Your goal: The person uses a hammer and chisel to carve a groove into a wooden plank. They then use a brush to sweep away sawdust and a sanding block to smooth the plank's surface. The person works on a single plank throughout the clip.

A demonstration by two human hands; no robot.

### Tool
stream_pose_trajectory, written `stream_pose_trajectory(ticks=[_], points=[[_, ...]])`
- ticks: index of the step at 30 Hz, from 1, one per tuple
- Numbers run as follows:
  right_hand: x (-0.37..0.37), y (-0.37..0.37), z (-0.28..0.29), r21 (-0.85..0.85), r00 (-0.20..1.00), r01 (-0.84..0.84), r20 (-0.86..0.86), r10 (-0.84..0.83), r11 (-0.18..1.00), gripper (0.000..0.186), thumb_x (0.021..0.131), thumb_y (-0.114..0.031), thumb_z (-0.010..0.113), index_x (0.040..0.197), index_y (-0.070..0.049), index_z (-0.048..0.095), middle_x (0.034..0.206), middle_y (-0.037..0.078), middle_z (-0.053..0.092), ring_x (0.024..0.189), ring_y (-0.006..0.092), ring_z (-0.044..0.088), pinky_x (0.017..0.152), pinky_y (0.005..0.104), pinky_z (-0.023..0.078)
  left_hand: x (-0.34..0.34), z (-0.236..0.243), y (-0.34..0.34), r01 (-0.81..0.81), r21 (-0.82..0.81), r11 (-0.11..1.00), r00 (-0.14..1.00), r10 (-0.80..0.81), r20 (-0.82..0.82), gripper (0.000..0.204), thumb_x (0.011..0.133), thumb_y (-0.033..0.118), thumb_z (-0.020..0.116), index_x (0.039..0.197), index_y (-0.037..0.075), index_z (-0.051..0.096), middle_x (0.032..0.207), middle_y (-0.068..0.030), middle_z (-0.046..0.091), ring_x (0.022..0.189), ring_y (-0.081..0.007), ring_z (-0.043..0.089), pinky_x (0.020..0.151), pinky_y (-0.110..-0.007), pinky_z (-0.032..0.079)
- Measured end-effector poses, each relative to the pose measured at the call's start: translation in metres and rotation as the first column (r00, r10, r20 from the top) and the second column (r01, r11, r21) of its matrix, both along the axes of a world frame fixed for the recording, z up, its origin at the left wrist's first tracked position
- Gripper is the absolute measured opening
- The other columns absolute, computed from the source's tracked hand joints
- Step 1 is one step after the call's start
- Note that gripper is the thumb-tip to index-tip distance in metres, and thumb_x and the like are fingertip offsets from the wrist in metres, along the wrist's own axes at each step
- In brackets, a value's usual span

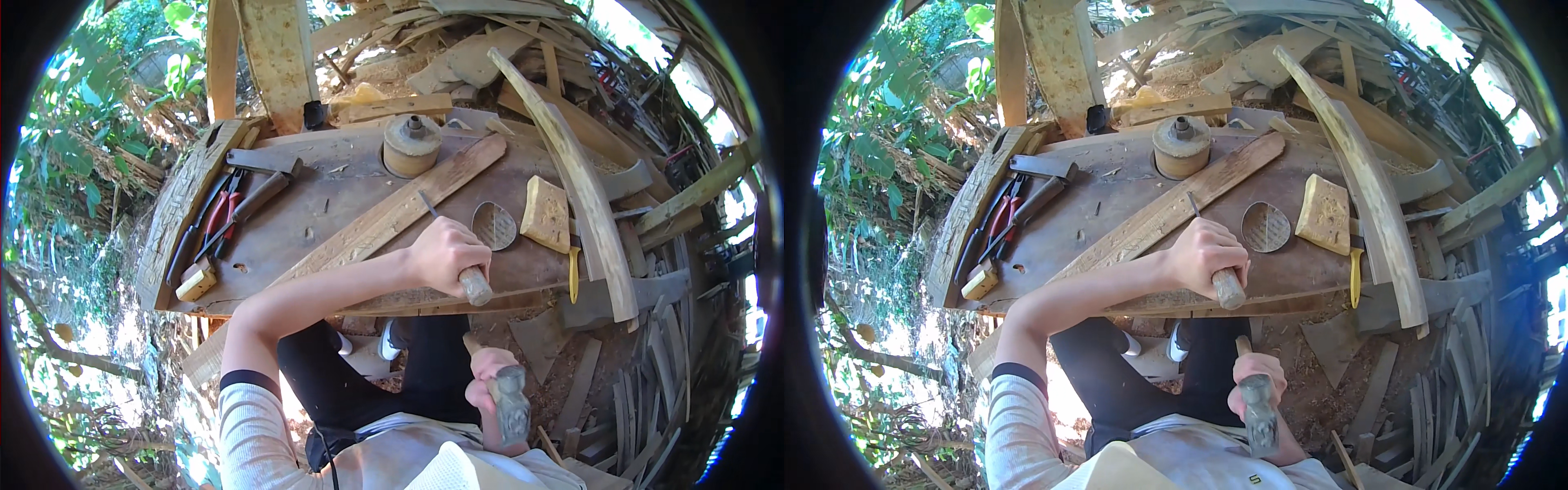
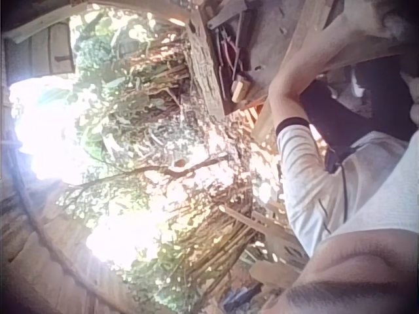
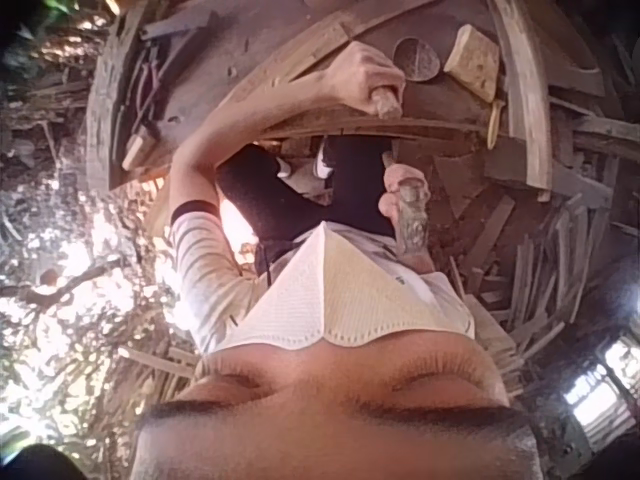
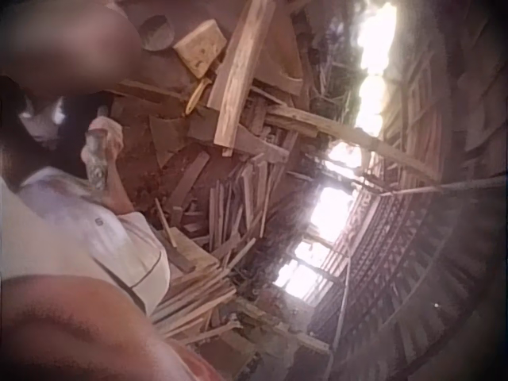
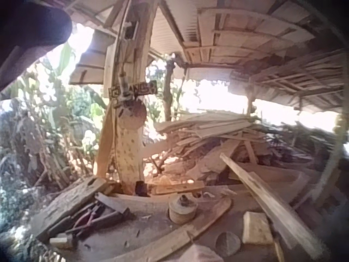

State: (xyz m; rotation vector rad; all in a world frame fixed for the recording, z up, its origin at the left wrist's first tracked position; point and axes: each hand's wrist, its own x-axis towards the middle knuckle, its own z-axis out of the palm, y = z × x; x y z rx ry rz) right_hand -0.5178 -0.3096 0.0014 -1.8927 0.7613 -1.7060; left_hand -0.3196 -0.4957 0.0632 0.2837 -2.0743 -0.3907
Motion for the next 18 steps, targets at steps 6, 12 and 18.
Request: stream_pose_trajectory(ticks=[6, 12, 18], points=[[-0.009, 0.011, -0.032, 0.124, 0.977, 0.145, -0.177, -0.122, 0.982, 0.069, 0.098, -0.072, 0.054, 0.072, -0.009, 0.049, 0.059, 0.002, 0.050, 0.050, 0.0160, 0.052, 0.047, 0.0299, 0.036, -0.005, -0.006, -0.001, 0.022, -0.020, 1.000, 0.997, -0.021, 0.075, 0.017, 0.064, 0.024, 0.078, 0.071, 0.016, 0.064, 0.063, -0.0026, 0.063, 0.059, -0.0268, 0.066, 0.056, -0.040, 0.051], [-0.017, 0.009, -0.019, 0.491, 0.992, -0.038, -0.085, 0.091, 0.870, 0.072, 0.097, -0.080, 0.048, 0.087, -0.009, 0.045, 0.062, 0.001, 0.044, 0.046, 0.0119, 0.040, 0.044, 0.0284, 0.035, -0.008, -0.010, 0.001, 0.042, -0.031, 0.999, 0.989, -0.037, 0.146, 0.018, 0.065, 0.024, 0.078, 0.071, 0.015, 0.063, 0.063, -0.0030, 0.062, 0.060, -0.0271, 0.065, 0.057, -0.041, 0.052], [-0.007, -0.034, 0.020, 0.435, 0.932, -0.113, 0.357, -0.056, 0.893, 0.073, 0.098, -0.082, 0.040, 0.095, -0.009, 0.042, 0.061, 0.001, 0.039, 0.044, 0.0112, 0.037, 0.040, 0.0267, 0.035, -0.005, -0.009, -0.001, 0.041, -0.016, 0.999, 0.992, -0.038, 0.121, 0.019, 0.064, 0.025, 0.078, 0.071, 0.015, 0.063, 0.063, -0.0034, 0.062, 0.060, -0.0275, 0.065, 0.056, -0.042, 0.052]])
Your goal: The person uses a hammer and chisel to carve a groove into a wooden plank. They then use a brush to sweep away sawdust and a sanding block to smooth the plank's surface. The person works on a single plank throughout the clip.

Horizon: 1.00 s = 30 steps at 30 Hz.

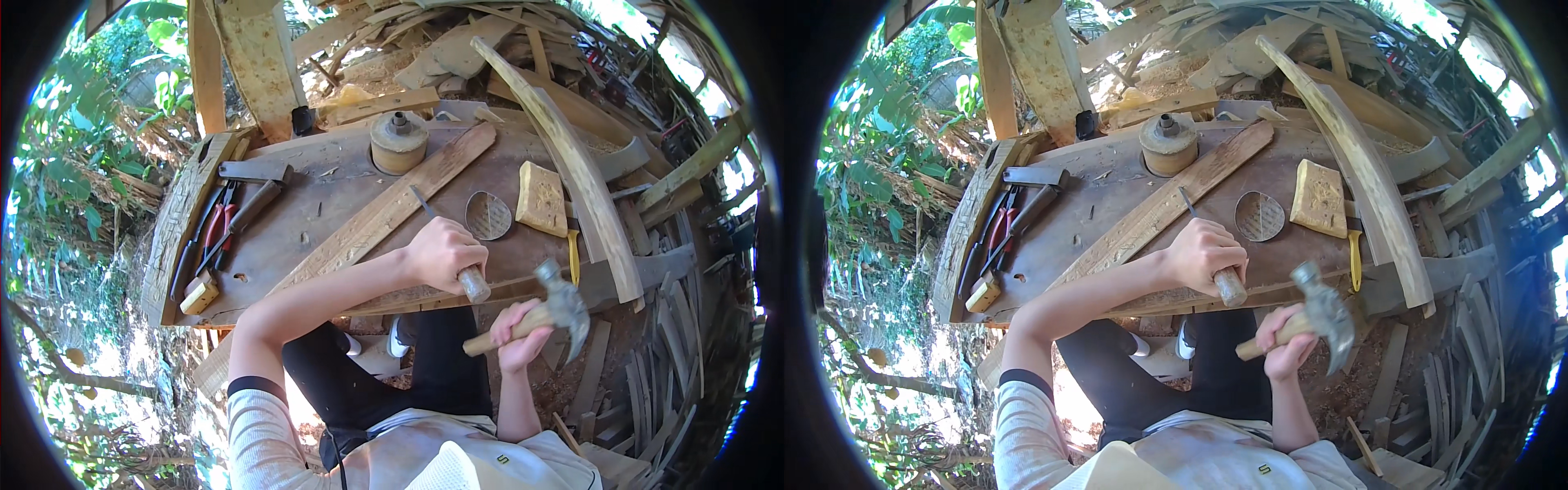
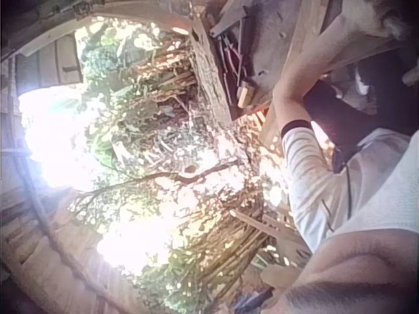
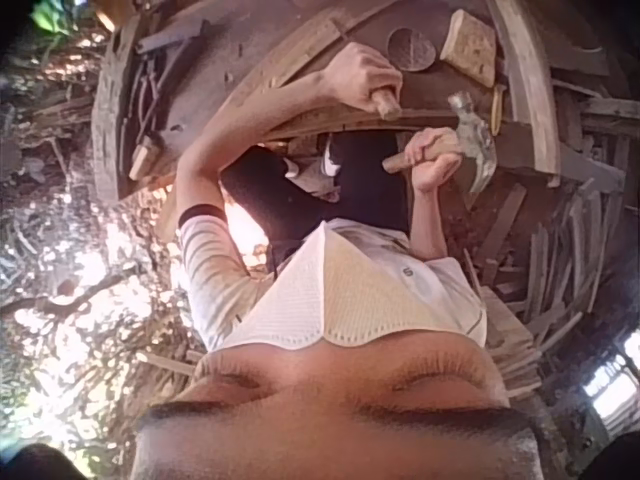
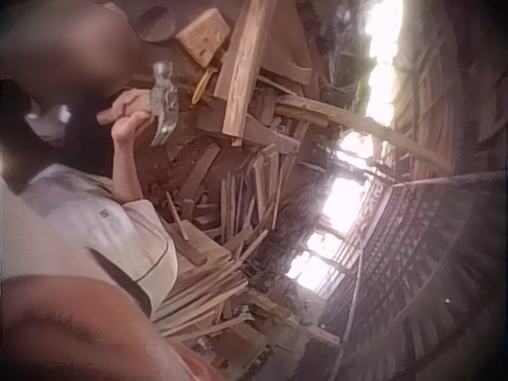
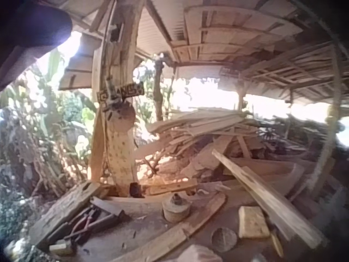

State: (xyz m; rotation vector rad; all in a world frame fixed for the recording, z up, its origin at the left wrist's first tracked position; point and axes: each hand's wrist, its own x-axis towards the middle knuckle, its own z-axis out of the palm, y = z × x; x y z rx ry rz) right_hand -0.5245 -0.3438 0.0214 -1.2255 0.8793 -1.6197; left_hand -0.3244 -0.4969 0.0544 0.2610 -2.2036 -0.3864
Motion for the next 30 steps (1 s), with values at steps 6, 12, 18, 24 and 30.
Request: stream_pose_trajectory(ticks=[6, 12, 18, 24, 30], points=[[-0.013, -0.045, 0.032, -0.122, 0.986, 0.100, 0.147, -0.081, 0.987, 0.075, 0.097, -0.084, 0.037, 0.093, -0.009, 0.042, 0.062, 0.001, 0.039, 0.045, 0.0114, 0.036, 0.041, 0.0269, 0.035, 0.005, -0.003, -0.002, 0.067, -0.088, 0.994, 0.997, -0.064, 0.032, 0.022, 0.067, 0.026, 0.079, 0.071, 0.015, 0.061, 0.063, -0.0033, 0.060, 0.059, -0.0272, 0.064, 0.055, -0.042, 0.051], [-0.011, -0.082, 0.033, -0.124, 0.965, 0.230, 0.160, -0.209, 0.965, 0.073, 0.101, -0.079, 0.036, 0.094, -0.007, 0.044, 0.064, 0.001, 0.039, 0.045, 0.0107, 0.036, 0.041, 0.0267, 0.034, 0.006, -0.009, -0.001, 0.091, -0.169, 0.981, 0.989, -0.069, 0.131, 0.027, 0.070, 0.028, 0.078, 0.071, 0.013, 0.056, 0.063, -0.0032, 0.056, 0.058, -0.0265, 0.062, 0.054, -0.041, 0.050], [-0.001, -0.083, 0.033, -0.106, 0.982, 0.181, 0.070, -0.175, 0.978, 0.071, 0.103, -0.077, 0.038, 0.093, -0.006, 0.044, 0.063, 0.001, 0.041, 0.047, 0.0106, 0.040, 0.042, 0.0263, 0.034, 0.005, -0.014, -0.002, 0.108, -0.151, 0.983, 0.984, -0.084, 0.155, 0.027, 0.071, 0.027, 0.077, 0.072, 0.013, 0.054, 0.063, -0.0035, 0.054, 0.058, -0.0259, 0.061, 0.054, -0.041, 0.049], [-0.006, -0.080, 0.054, -0.188, 0.978, 0.074, 0.205, -0.035, 0.979, 0.074, 0.101, -0.079, 0.037, 0.094, -0.006, 0.043, 0.066, 0.001, 0.041, 0.047, 0.0103, 0.039, 0.043, 0.0255, 0.034, 0.004, -0.017, 0.001, 0.102, -0.156, 0.982, 0.975, -0.067, 0.214, 0.029, 0.072, 0.027, 0.077, 0.070, 0.013, 0.052, 0.062, -0.0029, 0.053, 0.057, -0.0255, 0.060, 0.054, -0.040, 0.049], [-0.002, -0.084, 0.072, -0.151, 0.991, 0.089, 0.109, -0.073, 0.985, 0.075, 0.100, -0.081, 0.035, 0.095, -0.007, 0.044, 0.066, 0.001, 0.041, 0.046, 0.0101, 0.037, 0.042, 0.0255, 0.034, 0.004, -0.021, 0.001, 0.099, -0.158, 0.982, 0.968, -0.059, 0.243, 0.028, 0.071, 0.027, 0.078, 0.072, 0.013, 0.053, 0.063, -0.0023, 0.054, 0.058, -0.0242, 0.061, 0.054, -0.040, 0.049]])
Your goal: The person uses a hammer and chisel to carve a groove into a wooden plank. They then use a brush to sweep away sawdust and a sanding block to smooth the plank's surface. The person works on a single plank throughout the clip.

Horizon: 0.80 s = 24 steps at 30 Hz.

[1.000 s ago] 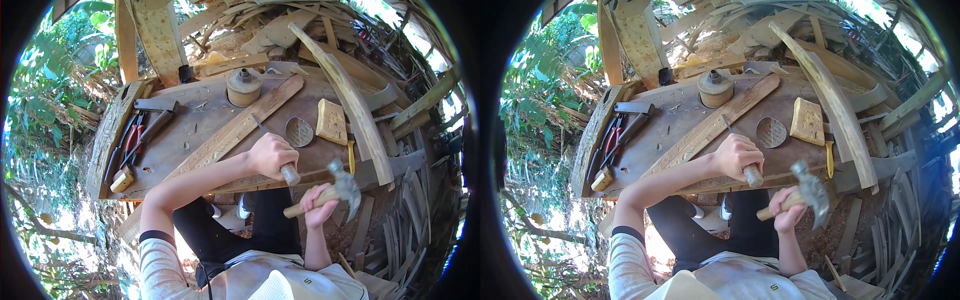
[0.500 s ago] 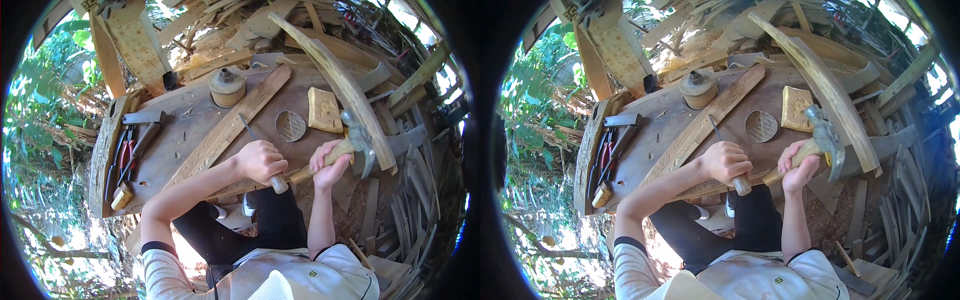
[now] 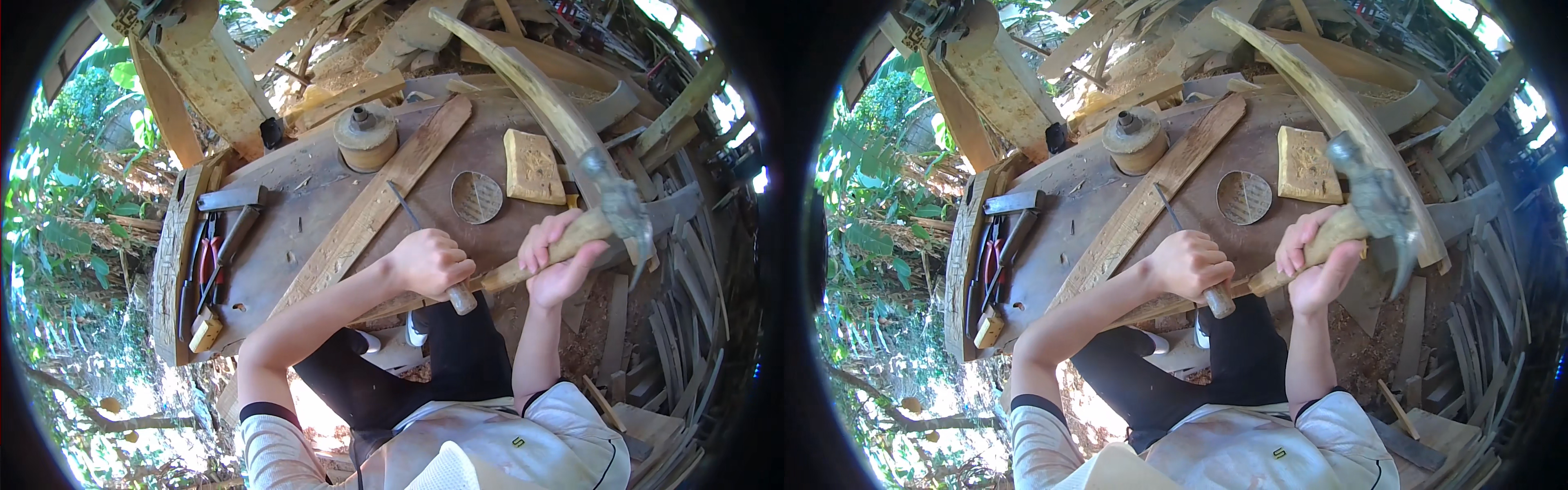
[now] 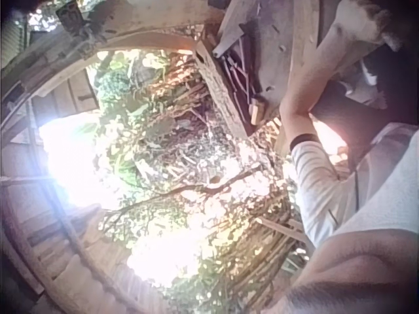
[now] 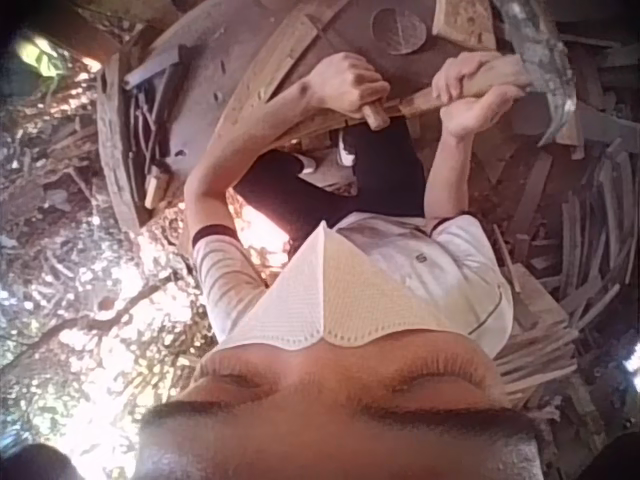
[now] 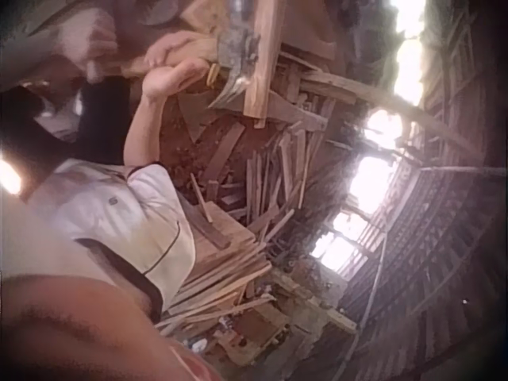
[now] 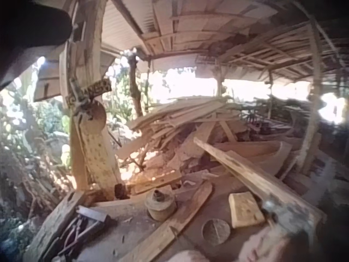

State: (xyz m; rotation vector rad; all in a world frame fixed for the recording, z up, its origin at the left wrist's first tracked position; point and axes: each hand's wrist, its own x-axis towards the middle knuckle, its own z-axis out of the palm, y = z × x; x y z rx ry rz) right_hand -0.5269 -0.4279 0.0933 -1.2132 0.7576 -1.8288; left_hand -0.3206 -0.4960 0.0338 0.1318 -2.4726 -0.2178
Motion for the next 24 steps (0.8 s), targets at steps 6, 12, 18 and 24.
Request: stream_pose_trajectory(ticks=[6, 12, 18, 24], points=[[-0.006, 0.003, 0.017, 0.056, 0.999, 0.018, 0.045, -0.020, 0.998, 0.078, 0.097, -0.086, 0.029, 0.094, -0.010, 0.043, 0.063, -0.001, 0.038, 0.046, 0.0105, 0.036, 0.043, 0.0256, 0.034, 0.000, -0.003, 0.000, 0.010, 0.009, 1.000, 1.000, -0.010, 0.022, 0.027, 0.070, 0.025, 0.079, 0.073, 0.014, 0.054, 0.063, -0.0010, 0.054, 0.058, -0.0229, 0.060, 0.054, -0.038, 0.048], [-0.006, -0.017, 0.016, -0.038, 0.985, 0.171, 0.042, -0.169, 0.985, 0.079, 0.095, -0.089, 0.028, 0.094, -0.012, 0.042, 0.062, -0.001, 0.037, 0.046, 0.0109, 0.034, 0.043, 0.0267, 0.034, 0.000, -0.003, 0.000, 0.002, -0.008, 1.000, 1.000, -0.002, 0.022, 0.029, 0.072, 0.025, 0.079, 0.071, 0.013, 0.053, 0.063, -0.0011, 0.054, 0.058, -0.0231, 0.060, 0.054, -0.039, 0.049], [-0.005, -0.036, 0.013, -0.037, 0.995, 0.091, 0.034, -0.089, 0.995, 0.076, 0.097, -0.085, 0.036, 0.095, -0.009, 0.044, 0.063, 0.000, 0.039, 0.047, 0.0102, 0.036, 0.043, 0.0269, 0.032, 0.000, -0.004, 0.000, 0.007, 0.020, 1.000, 0.998, -0.008, 0.057, 0.029, 0.071, 0.027, 0.081, 0.073, 0.014, 0.055, 0.064, -0.0007, 0.056, 0.059, -0.0233, 0.062, 0.055, -0.039, 0.049], [-0.001, -0.046, 0.016, -0.022, 0.995, 0.096, -0.019, -0.096, 0.995, 0.071, 0.102, -0.078, 0.038, 0.094, -0.008, 0.046, 0.063, 0.000, 0.042, 0.046, 0.0093, 0.037, 0.042, 0.0255, 0.032, 0.000, 0.002, 0.000, 0.007, 0.061, 0.998, 0.999, -0.009, 0.038, 0.026, 0.068, 0.024, 0.083, 0.075, 0.014, 0.060, 0.065, -0.0012, 0.059, 0.060, -0.0235, 0.063, 0.056, -0.039, 0.049]])
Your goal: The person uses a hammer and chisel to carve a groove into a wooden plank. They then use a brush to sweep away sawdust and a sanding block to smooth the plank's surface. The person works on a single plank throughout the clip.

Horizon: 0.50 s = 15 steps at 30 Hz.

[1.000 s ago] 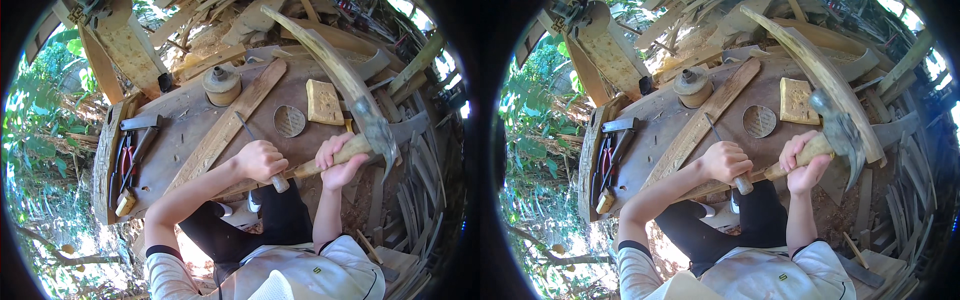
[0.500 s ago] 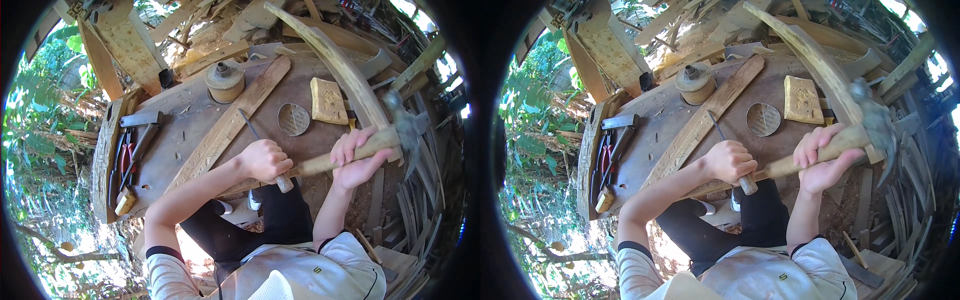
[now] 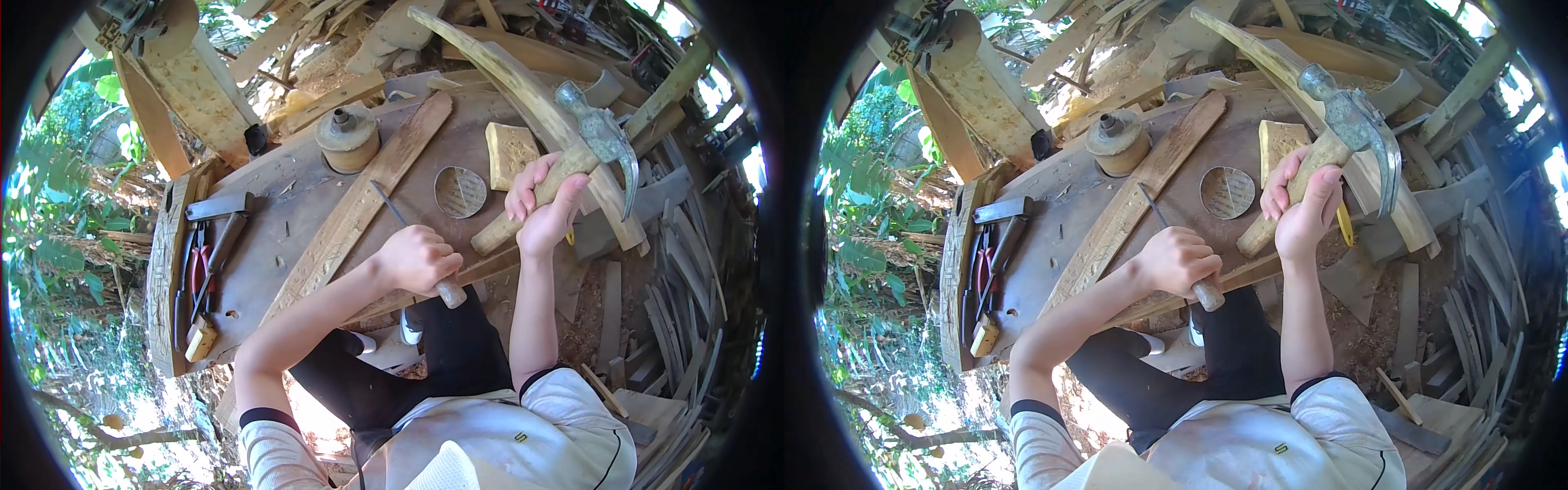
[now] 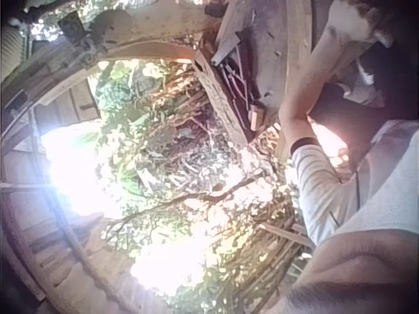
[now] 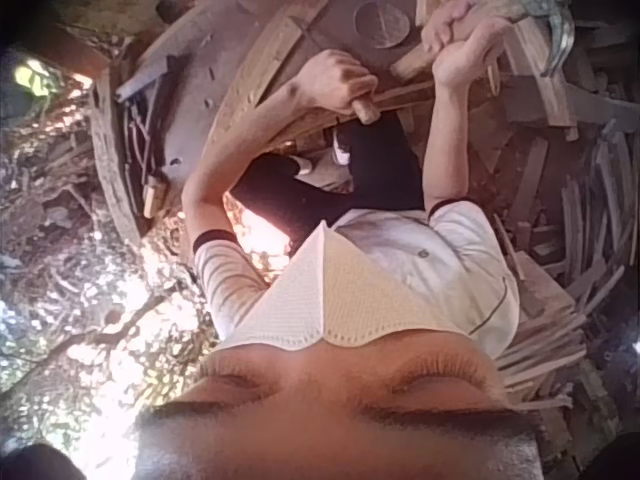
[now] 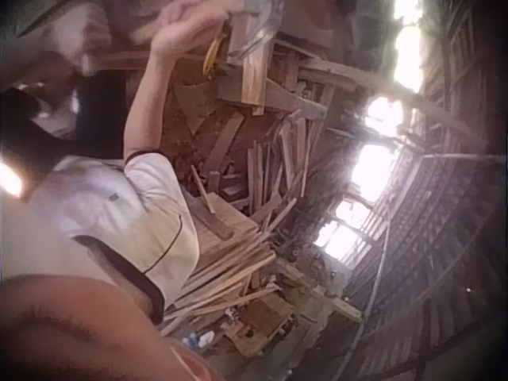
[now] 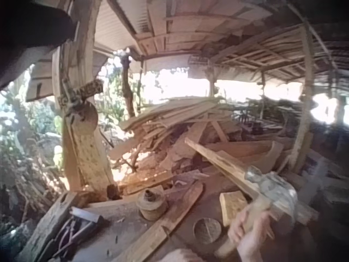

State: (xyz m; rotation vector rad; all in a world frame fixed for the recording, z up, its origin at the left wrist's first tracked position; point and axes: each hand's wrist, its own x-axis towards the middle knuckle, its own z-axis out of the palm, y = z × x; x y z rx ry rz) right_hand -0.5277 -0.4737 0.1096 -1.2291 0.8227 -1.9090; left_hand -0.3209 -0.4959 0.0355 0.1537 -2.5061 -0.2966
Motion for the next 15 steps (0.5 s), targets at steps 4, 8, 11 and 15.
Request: stream_pose_trajectory(ticks=[4, 8, 11, 15], points=[[0.003, -0.004, 0.003, 0.029, 0.999, 0.036, -0.004, -0.036, 0.999, 0.070, 0.102, -0.079, 0.035, 0.093, -0.010, 0.044, 0.061, -0.001, 0.038, 0.044, 0.0087, 0.033, 0.041, 0.0251, 0.030, 0.001, 0.010, 0.002, -0.014, 0.051, 0.999, 0.999, 0.017, -0.045, 0.023, 0.067, 0.024, 0.080, 0.075, 0.013, 0.061, 0.066, -0.0035, 0.061, 0.062, -0.0264, 0.065, 0.058, -0.041, 0.051], [0.003, -0.004, 0.004, 0.025, 0.999, 0.052, -0.004, -0.052, 0.998, 0.068, 0.103, -0.077, 0.035, 0.093, -0.010, 0.044, 0.061, -0.001, 0.039, 0.044, 0.0086, 0.034, 0.041, 0.0254, 0.030, 0.009, 0.022, 0.010, -0.034, 0.096, 0.995, 0.996, 0.042, -0.082, 0.021, 0.063, 0.021, 0.078, 0.075, 0.014, 0.062, 0.065, -0.0037, 0.062, 0.062, -0.0277, 0.065, 0.058, -0.041, 0.052], [0.003, -0.004, 0.003, 0.023, 0.998, 0.057, -0.005, -0.057, 0.998, 0.067, 0.104, -0.075, 0.037, 0.093, -0.010, 0.044, 0.061, -0.001, 0.039, 0.044, 0.0086, 0.035, 0.041, 0.0258, 0.030, 0.023, 0.037, 0.020, -0.002, 0.165, 0.986, 0.997, 0.014, -0.073, 0.020, 0.060, 0.018, 0.077, 0.074, 0.015, 0.063, 0.064, -0.0033, 0.061, 0.060, -0.0277, 0.065, 0.055, -0.041, 0.051], [0.005, -0.005, 0.001, 0.021, 0.999, 0.015, -0.034, -0.014, 1.000, 0.066, 0.105, -0.073, 0.038, 0.094, -0.009, 0.046, 0.062, 0.000, 0.040, 0.045, 0.0086, 0.036, 0.041, 0.0260, 0.031, 0.034, 0.064, 0.016, -0.052, 0.274, 0.960, 0.991, 0.082, -0.101, 0.019, 0.060, 0.018, 0.077, 0.074, 0.015, 0.065, 0.065, -0.0034, 0.063, 0.060, -0.0280, 0.065, 0.054, -0.040, 0.050]])
